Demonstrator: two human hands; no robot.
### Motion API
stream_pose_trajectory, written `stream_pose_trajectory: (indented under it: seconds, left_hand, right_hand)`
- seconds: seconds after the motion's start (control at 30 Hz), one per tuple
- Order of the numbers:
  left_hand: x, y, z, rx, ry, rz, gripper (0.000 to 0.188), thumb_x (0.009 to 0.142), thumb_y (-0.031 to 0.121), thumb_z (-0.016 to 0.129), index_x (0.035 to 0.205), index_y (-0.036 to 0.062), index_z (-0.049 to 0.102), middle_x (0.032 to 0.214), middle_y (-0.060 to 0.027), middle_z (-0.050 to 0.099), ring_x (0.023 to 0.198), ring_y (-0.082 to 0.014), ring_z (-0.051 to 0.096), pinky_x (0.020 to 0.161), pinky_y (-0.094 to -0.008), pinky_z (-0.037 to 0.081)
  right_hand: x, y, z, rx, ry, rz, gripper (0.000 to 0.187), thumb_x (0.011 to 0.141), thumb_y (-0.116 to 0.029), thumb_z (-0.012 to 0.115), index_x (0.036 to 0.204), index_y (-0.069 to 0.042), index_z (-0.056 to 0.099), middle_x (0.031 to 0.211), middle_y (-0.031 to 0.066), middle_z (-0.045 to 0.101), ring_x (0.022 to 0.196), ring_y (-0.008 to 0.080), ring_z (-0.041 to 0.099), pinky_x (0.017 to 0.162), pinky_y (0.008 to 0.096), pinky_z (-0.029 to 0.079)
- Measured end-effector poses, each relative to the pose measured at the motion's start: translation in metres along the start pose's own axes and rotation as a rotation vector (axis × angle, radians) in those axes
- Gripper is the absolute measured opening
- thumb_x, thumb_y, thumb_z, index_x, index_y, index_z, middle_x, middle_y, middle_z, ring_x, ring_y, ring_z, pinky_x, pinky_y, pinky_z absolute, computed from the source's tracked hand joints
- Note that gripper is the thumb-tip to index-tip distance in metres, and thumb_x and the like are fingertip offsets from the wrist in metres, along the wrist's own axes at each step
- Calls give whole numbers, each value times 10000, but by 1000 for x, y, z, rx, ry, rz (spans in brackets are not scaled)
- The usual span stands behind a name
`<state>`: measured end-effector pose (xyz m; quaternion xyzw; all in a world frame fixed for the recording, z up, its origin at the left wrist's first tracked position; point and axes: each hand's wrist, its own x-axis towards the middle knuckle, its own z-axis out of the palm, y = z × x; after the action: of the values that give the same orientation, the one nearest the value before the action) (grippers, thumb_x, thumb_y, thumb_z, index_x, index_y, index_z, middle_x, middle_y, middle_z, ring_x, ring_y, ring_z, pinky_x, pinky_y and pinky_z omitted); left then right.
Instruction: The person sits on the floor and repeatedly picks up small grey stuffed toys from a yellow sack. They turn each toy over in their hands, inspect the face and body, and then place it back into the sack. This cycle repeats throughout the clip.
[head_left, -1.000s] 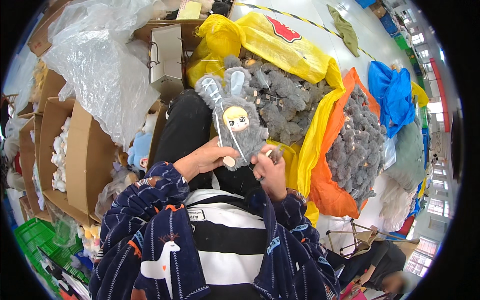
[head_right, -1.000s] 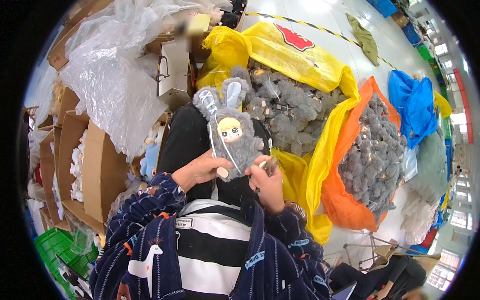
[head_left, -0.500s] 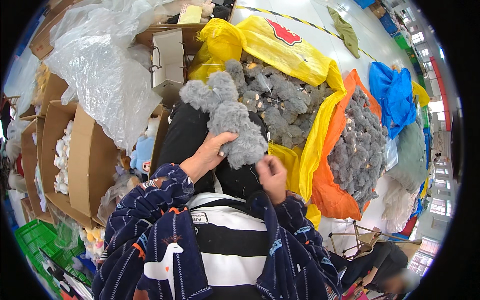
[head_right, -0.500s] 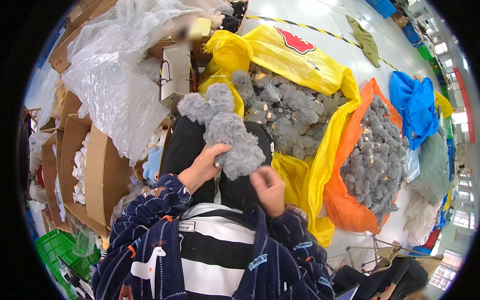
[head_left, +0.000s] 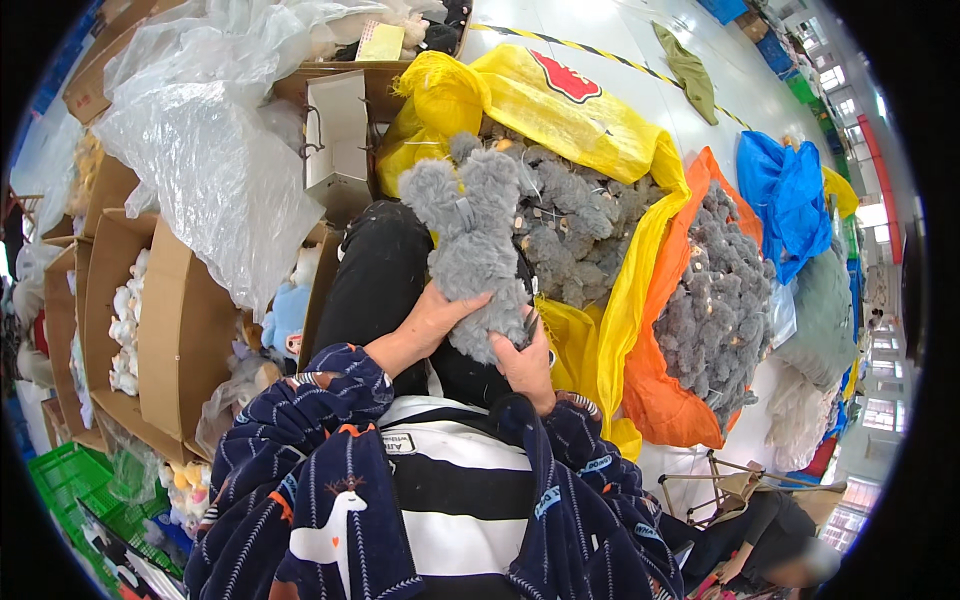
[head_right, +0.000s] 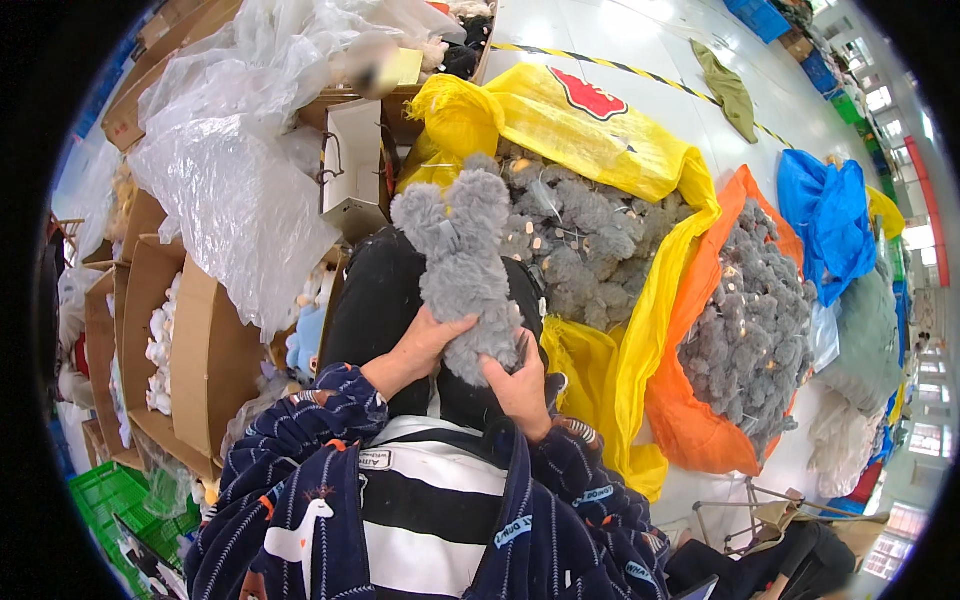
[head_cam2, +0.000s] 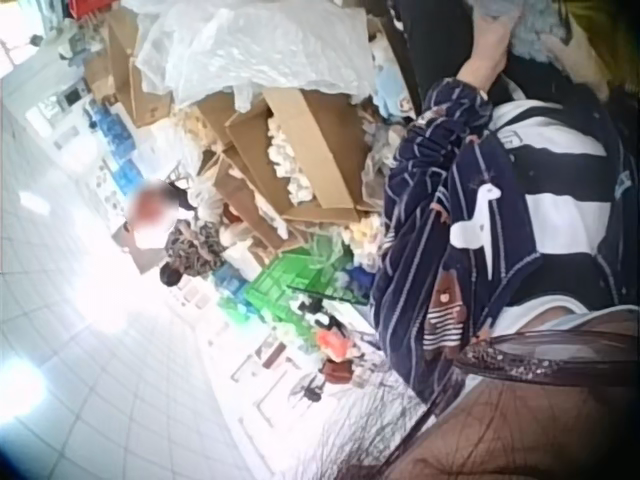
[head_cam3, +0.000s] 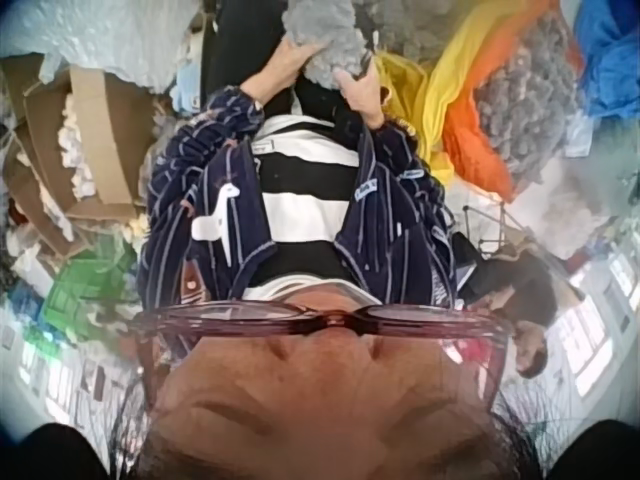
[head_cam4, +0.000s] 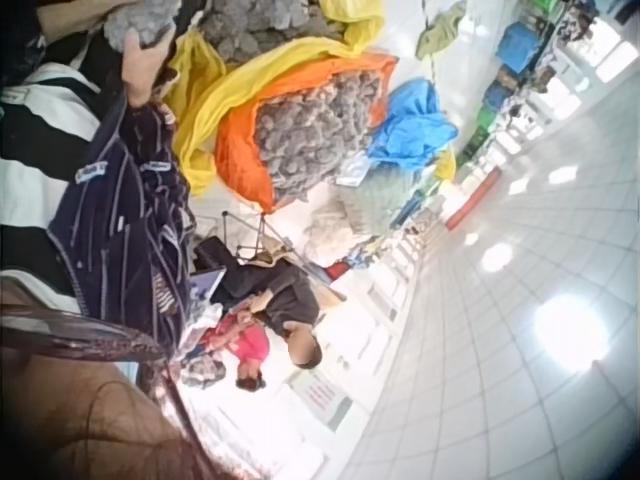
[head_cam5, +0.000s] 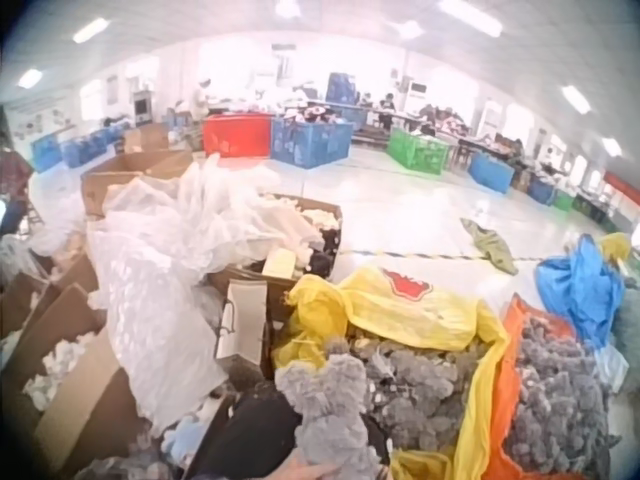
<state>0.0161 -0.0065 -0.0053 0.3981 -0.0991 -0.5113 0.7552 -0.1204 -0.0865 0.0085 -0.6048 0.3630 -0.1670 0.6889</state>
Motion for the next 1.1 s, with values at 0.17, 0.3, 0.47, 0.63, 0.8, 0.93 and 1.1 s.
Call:
stream_pose_trajectory:
  seconds: [0.17, 0.3, 0.47, 0.63, 0.8, 0.93, 1.1]
  left_hand:
    - [2, 26, 3, 45, 2, 2, 471, 774, 112, 645, 1181, -2, 436, 1103, -83, 534, 1001, -167, 513, 878, -308, 409]
    - [1, 12, -3, 131, 86, 53, 396, 820, 125, 603, 1165, -4, 455, 1066, -70, 557, 962, -145, 529, 858, -298, 419]
    - [10, 24, -8, 332, 196, -224, 398, 867, 215, 553, 1177, -9, 445, 989, -42, 543, 882, -108, 496, 787, -253, 419]
    - [1, 45, -4, 482, 47, 91, 338, 886, 162, 498, 1194, 30, 452, 1164, -55, 484, 1070, -153, 475, 819, -276, 427]
    - [17, 67, -1, 499, 15, 82, 264, 882, 147, 502, 1119, 30, 504, 1083, -54, 544, 975, -143, 537, 776, -254, 438]
    - [34, 50, -3, 478, 25, -17, 201, 887, 158, 501, 1045, 37, 530, 988, -46, 586, 872, -117, 566, 742, -239, 444]
    - [40, 35, -2, 438, -87, -163, 169, 875, 99, 527, 1016, 7, 541, 950, -36, 574, 892, -89, 537, 793, -230, 437]
  right_hand:
    - [-3, -3, -9, -19, -106, -76, 555, 680, -120, 656, 1147, 47, 405, 1020, 79, 498, 934, 136, 472, 827, 252, 382]
    - [-6, 0, -15, -23, -111, -79, 584, 667, -158, 668, 1144, 48, 402, 990, 73, 500, 858, 126, 498, 769, 244, 415]
    - [-6, -4, -38, 172, 6, 187, 460, 716, -163, 626, 1115, -12, 452, 839, 35, 538, 615, 78, 504, 504, 198, 418]
    - [7, -12, -124, 532, 369, 115, 241, 822, -221, 505, 1041, -120, 501, 688, -73, 474, 491, 15, 413, 405, 153, 306]
    - [26, -45, -248, 897, 667, -340, 325, 884, -293, 473, 1124, -75, 485, 833, 19, 523, 424, 16, 294, 367, 161, 275]
    - [98, 1, -226, 374, 775, -166, 333, 863, -290, 543, 1101, -61, 502, 825, 71, 622, 424, -1, 318, 365, 145, 262]
    - [192, 55, -124, -69, 337, 157, 280, 837, -269, 563, 1005, -45, 574, 853, 81, 640, 502, 54, 469, 418, 202, 353]
